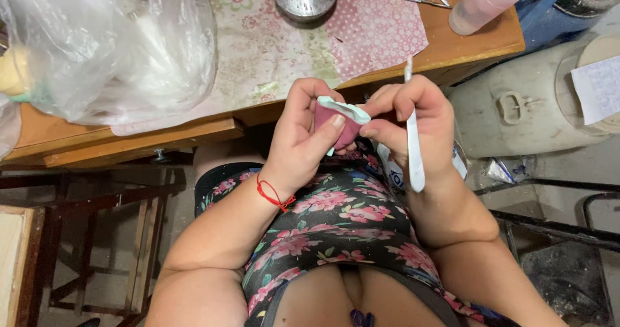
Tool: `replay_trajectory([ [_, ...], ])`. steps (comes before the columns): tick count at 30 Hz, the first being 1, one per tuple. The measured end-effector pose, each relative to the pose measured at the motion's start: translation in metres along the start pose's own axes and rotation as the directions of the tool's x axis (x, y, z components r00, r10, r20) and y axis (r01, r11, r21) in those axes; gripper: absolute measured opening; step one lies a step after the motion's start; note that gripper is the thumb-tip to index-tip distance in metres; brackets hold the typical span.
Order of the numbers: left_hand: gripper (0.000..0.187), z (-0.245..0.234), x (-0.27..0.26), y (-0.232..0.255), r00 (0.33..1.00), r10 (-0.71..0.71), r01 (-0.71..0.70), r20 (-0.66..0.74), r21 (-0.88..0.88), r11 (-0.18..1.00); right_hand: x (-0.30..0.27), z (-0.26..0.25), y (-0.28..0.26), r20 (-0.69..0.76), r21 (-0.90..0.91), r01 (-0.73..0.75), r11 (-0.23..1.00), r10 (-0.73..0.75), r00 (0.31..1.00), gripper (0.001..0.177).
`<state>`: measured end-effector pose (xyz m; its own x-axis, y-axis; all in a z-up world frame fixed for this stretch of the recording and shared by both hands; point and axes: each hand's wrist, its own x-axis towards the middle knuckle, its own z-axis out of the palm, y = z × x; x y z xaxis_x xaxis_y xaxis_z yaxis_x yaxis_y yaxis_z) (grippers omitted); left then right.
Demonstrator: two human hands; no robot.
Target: Shaping a dental prosthetic model using a carving tool and applying adhesive to components
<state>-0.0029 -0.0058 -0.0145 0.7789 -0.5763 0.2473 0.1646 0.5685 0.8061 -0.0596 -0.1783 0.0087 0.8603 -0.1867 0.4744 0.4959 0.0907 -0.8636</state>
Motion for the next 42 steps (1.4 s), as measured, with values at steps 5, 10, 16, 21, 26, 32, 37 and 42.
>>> replay_trajectory([
  [5,0.026,-0.015,0.001,-0.007,0.997,0.08,-0.08,0.01,0.214,0.974,0.0,-0.015,0.01,0.052,0.075,-0.076,0.994,0.072,0.996,0.05],
  [10,0.034,-0.006,0.009,0.033,0.99,0.138,-0.121,0.027,0.662,0.74,0.005,-0.009,-0.009,0.124,0.05,-0.209,0.977,0.201,0.972,0.047],
  [16,0.03,0.002,0.01,0.043,0.914,0.28,-0.381,0.294,0.859,0.343,0.009,0.009,-0.015,0.024,-0.063,-0.158,0.985,0.16,0.987,0.049],
  [21,0.025,0.001,0.008,0.045,0.848,0.291,-0.456,0.443,0.89,-0.025,0.009,-0.003,0.007,0.096,-0.039,-0.128,0.991,0.131,0.987,0.048],
  [26,0.025,0.0,0.011,0.042,0.823,0.379,-0.503,0.423,0.852,0.142,0.003,0.013,-0.002,0.009,0.01,-0.035,0.999,0.035,0.999,0.032],
  [32,0.023,-0.002,0.006,0.045,0.805,0.458,-0.492,0.377,0.856,0.161,-0.008,0.016,-0.001,-0.148,-0.248,0.243,0.938,-0.285,0.947,0.055],
  [37,0.021,0.002,0.007,0.052,0.785,0.483,-0.514,0.388,0.844,0.156,-0.012,0.023,-0.002,-0.117,-0.22,0.313,0.924,-0.344,0.932,0.027],
  [42,0.02,0.002,0.007,0.054,0.771,0.5,-0.522,0.395,0.841,0.141,-0.015,0.009,0.004,-0.032,-0.321,0.48,0.817,-0.516,0.856,0.014],
])
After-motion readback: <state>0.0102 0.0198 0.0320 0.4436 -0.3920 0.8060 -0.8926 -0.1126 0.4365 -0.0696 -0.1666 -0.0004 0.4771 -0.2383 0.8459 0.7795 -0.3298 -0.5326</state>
